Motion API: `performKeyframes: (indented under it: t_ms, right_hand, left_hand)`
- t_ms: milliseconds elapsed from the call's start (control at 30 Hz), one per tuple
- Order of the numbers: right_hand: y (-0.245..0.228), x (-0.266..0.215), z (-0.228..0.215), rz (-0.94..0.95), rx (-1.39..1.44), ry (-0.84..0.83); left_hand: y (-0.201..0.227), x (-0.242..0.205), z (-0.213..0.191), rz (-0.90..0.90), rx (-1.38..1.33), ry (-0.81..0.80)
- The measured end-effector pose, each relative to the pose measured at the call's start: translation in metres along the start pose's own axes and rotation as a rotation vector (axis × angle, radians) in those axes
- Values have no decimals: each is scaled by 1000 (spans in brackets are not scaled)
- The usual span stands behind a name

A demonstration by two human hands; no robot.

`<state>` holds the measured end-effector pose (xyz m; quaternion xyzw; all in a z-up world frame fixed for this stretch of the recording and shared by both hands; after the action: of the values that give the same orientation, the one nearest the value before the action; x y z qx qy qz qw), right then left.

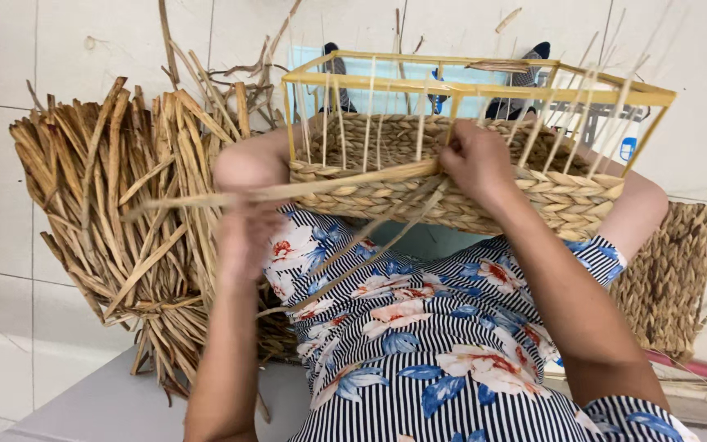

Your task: The person weaves dried plant fibers around a wire frame by hand to form the sides and rim of a basket, pulling and tucking the fibers between the wire uprights while sitting on the floor.

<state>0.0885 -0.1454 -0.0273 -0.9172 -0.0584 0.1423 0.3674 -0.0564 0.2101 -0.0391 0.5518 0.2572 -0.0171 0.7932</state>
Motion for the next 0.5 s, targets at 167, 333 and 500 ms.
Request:
performKeyframes:
  t_ms: [167,333,500]
  right_hand:
    - [13,-19,-19,111,32,-79]
    - [13,-27,-26,83,111,-134]
    - [16,-9,-27,-7,102,-97]
  left_hand:
    - [-56,-27,99,-6,739,-382]
    - [-64,-45,171,-134,1047,-571]
    - [-74,-27,204,-55,1012,-549]
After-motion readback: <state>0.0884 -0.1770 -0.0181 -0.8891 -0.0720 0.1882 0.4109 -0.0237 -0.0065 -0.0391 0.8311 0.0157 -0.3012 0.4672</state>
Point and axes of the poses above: each hand's wrist, its own x-axis towards the middle knuckle, its own z-axis out of the palm, y = z × x, the point moved 4 cm from there along x, towards the middle knuckle, and after that the axes turned 3 degrees about x, right-handed, at the moved point
